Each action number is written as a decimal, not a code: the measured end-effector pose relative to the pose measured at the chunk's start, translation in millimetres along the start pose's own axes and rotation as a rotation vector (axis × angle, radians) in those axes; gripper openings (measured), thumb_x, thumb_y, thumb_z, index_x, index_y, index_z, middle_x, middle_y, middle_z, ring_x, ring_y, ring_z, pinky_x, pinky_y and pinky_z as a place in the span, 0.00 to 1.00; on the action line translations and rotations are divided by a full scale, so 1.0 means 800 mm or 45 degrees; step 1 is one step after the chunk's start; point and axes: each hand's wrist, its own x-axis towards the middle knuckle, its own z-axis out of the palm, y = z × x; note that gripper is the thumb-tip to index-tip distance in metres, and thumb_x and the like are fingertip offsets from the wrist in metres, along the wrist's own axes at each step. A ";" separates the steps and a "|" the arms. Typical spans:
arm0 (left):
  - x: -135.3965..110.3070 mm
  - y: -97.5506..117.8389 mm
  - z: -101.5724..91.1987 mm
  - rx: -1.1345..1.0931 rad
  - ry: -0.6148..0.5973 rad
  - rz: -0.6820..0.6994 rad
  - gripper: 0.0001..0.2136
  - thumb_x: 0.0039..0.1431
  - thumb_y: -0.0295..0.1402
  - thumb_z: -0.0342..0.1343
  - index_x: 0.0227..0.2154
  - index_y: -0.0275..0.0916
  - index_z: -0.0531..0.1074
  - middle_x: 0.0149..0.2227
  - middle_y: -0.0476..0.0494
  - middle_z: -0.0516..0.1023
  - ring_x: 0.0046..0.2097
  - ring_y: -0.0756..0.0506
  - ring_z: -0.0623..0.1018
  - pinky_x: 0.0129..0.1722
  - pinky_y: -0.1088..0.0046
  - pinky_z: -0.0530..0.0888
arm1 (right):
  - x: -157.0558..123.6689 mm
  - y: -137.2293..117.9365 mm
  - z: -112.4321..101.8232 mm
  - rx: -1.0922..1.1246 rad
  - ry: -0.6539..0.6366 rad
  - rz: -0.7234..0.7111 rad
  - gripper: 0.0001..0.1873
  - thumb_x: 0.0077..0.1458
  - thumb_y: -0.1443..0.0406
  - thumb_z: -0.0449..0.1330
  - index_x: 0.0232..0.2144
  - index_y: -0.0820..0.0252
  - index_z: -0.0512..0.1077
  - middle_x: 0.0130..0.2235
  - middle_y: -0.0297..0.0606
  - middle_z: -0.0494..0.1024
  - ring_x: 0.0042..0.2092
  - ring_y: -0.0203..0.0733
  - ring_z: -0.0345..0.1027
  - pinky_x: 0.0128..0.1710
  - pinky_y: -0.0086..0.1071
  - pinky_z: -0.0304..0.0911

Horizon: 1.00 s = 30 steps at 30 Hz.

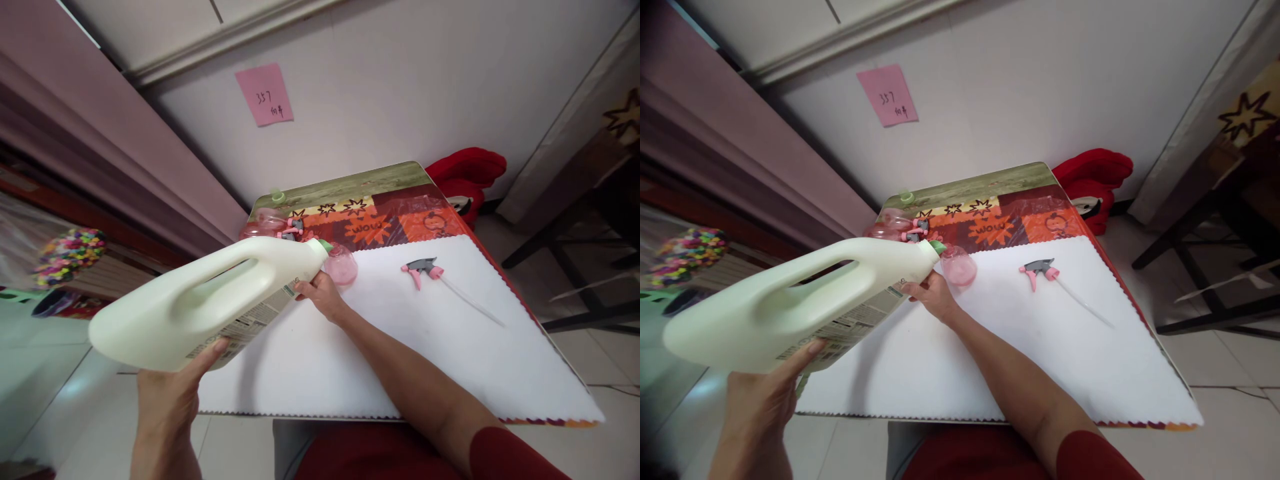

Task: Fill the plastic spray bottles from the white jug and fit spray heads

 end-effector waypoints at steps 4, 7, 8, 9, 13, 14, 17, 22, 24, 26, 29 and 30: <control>0.001 -0.002 0.000 -0.021 0.012 -0.018 0.33 0.32 0.34 0.79 0.48 0.37 0.81 0.53 0.36 0.82 0.57 0.31 0.79 0.63 0.46 0.70 | 0.001 0.001 0.000 -0.022 -0.009 -0.013 0.34 0.43 0.45 0.73 0.46 0.58 0.74 0.44 0.42 0.83 0.44 0.46 0.77 0.35 0.35 0.74; 0.000 -0.002 0.000 -0.032 0.012 -0.026 0.32 0.33 0.34 0.78 0.47 0.37 0.81 0.52 0.37 0.83 0.58 0.30 0.79 0.64 0.45 0.69 | 0.000 0.002 0.001 -0.013 -0.001 -0.008 0.34 0.44 0.46 0.73 0.47 0.59 0.74 0.44 0.42 0.83 0.43 0.46 0.77 0.35 0.35 0.74; 0.000 -0.002 0.000 -0.035 0.001 -0.025 0.32 0.34 0.34 0.78 0.47 0.37 0.81 0.52 0.37 0.83 0.58 0.30 0.79 0.64 0.45 0.69 | 0.000 0.002 0.001 -0.007 0.003 -0.004 0.34 0.44 0.46 0.73 0.46 0.59 0.74 0.44 0.42 0.83 0.43 0.46 0.77 0.35 0.34 0.74; 0.000 -0.001 0.000 -0.035 -0.010 -0.026 0.31 0.34 0.34 0.78 0.47 0.37 0.81 0.52 0.37 0.83 0.58 0.30 0.79 0.64 0.45 0.69 | 0.000 0.002 0.001 -0.002 0.006 -0.001 0.33 0.43 0.46 0.73 0.46 0.59 0.74 0.44 0.42 0.83 0.43 0.45 0.76 0.35 0.34 0.74; -0.001 0.000 -0.001 -0.015 0.013 -0.046 0.32 0.34 0.34 0.78 0.48 0.36 0.81 0.50 0.37 0.84 0.58 0.31 0.79 0.64 0.46 0.69 | 0.000 0.000 0.002 0.014 0.008 0.010 0.33 0.42 0.47 0.74 0.45 0.59 0.74 0.43 0.41 0.82 0.42 0.45 0.76 0.35 0.34 0.74; -0.001 0.000 -0.001 -0.011 0.014 -0.045 0.33 0.34 0.34 0.78 0.48 0.36 0.81 0.50 0.37 0.84 0.58 0.31 0.79 0.64 0.46 0.70 | 0.000 0.000 0.002 0.019 0.010 0.011 0.34 0.41 0.47 0.74 0.45 0.59 0.74 0.43 0.42 0.82 0.42 0.45 0.76 0.35 0.34 0.74; -0.001 0.001 0.000 -0.015 -0.012 -0.016 0.32 0.34 0.34 0.78 0.48 0.36 0.80 0.52 0.37 0.83 0.58 0.31 0.79 0.64 0.48 0.70 | 0.000 -0.001 0.002 0.020 0.011 0.017 0.35 0.40 0.46 0.75 0.45 0.59 0.74 0.44 0.42 0.82 0.43 0.46 0.77 0.35 0.35 0.74; -0.001 0.005 0.002 -0.021 -0.005 -0.019 0.30 0.34 0.33 0.78 0.46 0.36 0.81 0.49 0.38 0.84 0.56 0.32 0.80 0.64 0.48 0.71 | -0.001 -0.003 0.002 0.005 0.013 0.012 0.35 0.41 0.45 0.74 0.46 0.60 0.74 0.43 0.42 0.83 0.43 0.46 0.77 0.35 0.34 0.74; -0.002 0.005 0.002 -0.017 0.004 -0.032 0.31 0.33 0.33 0.78 0.46 0.36 0.81 0.50 0.37 0.84 0.57 0.31 0.80 0.63 0.47 0.71 | -0.001 -0.003 0.002 -0.002 0.011 0.008 0.35 0.42 0.45 0.74 0.46 0.59 0.74 0.44 0.42 0.83 0.43 0.46 0.77 0.35 0.34 0.74; -0.002 0.005 0.002 -0.006 0.020 -0.042 0.33 0.32 0.34 0.78 0.47 0.36 0.80 0.50 0.37 0.84 0.57 0.30 0.79 0.63 0.46 0.70 | -0.001 -0.003 0.002 -0.014 0.003 0.008 0.35 0.42 0.44 0.74 0.46 0.59 0.74 0.44 0.42 0.83 0.43 0.46 0.77 0.35 0.35 0.74; -0.003 0.005 0.002 -0.010 0.027 -0.046 0.33 0.32 0.34 0.79 0.47 0.36 0.81 0.51 0.37 0.83 0.58 0.30 0.79 0.64 0.47 0.70 | -0.002 -0.003 0.002 -0.019 0.002 0.005 0.35 0.42 0.44 0.73 0.46 0.59 0.74 0.45 0.42 0.83 0.43 0.46 0.77 0.35 0.35 0.75; -0.003 0.005 0.003 -0.019 0.020 -0.040 0.32 0.32 0.34 0.79 0.47 0.37 0.81 0.51 0.37 0.83 0.58 0.31 0.79 0.64 0.48 0.70 | -0.002 -0.003 0.002 -0.017 0.002 0.003 0.35 0.42 0.44 0.73 0.46 0.59 0.74 0.45 0.42 0.83 0.43 0.46 0.77 0.35 0.35 0.74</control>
